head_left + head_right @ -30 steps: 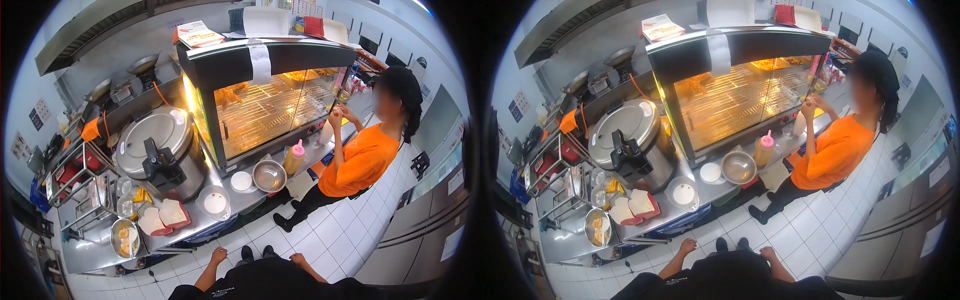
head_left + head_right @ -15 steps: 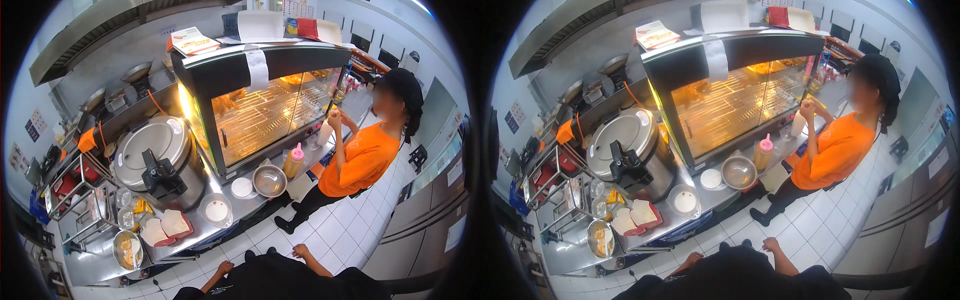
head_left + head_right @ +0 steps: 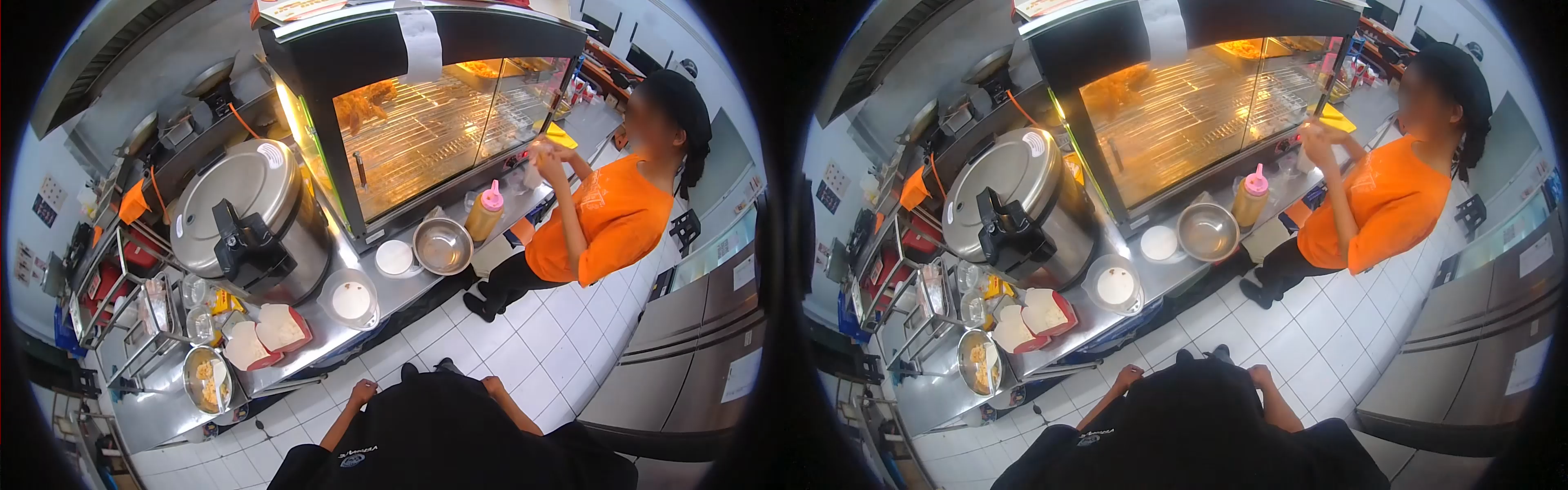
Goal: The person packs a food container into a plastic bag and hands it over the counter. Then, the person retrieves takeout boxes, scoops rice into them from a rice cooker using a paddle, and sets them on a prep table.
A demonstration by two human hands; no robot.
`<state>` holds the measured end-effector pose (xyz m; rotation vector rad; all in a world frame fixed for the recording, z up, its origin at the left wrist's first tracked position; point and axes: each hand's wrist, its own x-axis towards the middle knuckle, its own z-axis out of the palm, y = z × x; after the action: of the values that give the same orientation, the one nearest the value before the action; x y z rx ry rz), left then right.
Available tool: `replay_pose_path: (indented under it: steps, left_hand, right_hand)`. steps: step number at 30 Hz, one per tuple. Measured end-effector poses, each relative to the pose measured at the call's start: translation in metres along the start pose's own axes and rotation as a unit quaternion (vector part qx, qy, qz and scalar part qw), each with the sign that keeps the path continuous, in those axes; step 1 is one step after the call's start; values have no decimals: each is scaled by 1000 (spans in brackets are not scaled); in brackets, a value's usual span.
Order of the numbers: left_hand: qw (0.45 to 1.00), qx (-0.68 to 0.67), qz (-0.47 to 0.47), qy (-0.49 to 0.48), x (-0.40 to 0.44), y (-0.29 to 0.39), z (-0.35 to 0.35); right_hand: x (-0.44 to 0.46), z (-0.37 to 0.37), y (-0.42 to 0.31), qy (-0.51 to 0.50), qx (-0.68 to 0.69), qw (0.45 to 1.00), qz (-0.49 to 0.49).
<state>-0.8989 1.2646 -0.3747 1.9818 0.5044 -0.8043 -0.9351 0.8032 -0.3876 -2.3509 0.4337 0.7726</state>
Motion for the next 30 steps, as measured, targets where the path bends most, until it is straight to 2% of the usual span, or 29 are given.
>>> replay_pose_path:
  steps: [2, 5, 6, 9, 12, 15, 18, 25, 30]
  left_hand:
    - [999, 15, 46, 0, -5, -10, 0]
    - [993, 25, 116, -22, 5, -36, 5]
    - [989, 26, 139, -33, 6, -40, 6]
    - [995, -10, 85, -47, 6, -38, 7]
    - [982, 61, 177, -33, 13, -40, 8]
    - [997, 21, 71, -15, 9, -24, 7]
    - [999, -14, 45, -4, 5, -15, 4]
    - [999, 2, 51, 4, -3, -6, 0]
    - [999, 6, 48, 21, -12, -4, -1]
  right_hand:
    - [-6, -6, -1, -13, -113, 991, -74]
    - [-12, -6, -11, -4, -41, 999, 18]
    - [-12, -4, -11, 1, -32, 999, 17]
    - [-13, -5, -22, 11, 11, 1000, 21]
    - [-10, -9, -33, 8, 63, 998, 28]
    - [7, -3, -29, 8, 84, 996, 21]
    - [16, 0, -26, 11, 96, 995, 31]
    - [15, -2, -34, 6, 112, 992, 64]
    - [18, 14, -27, 42, 136, 990, 16]
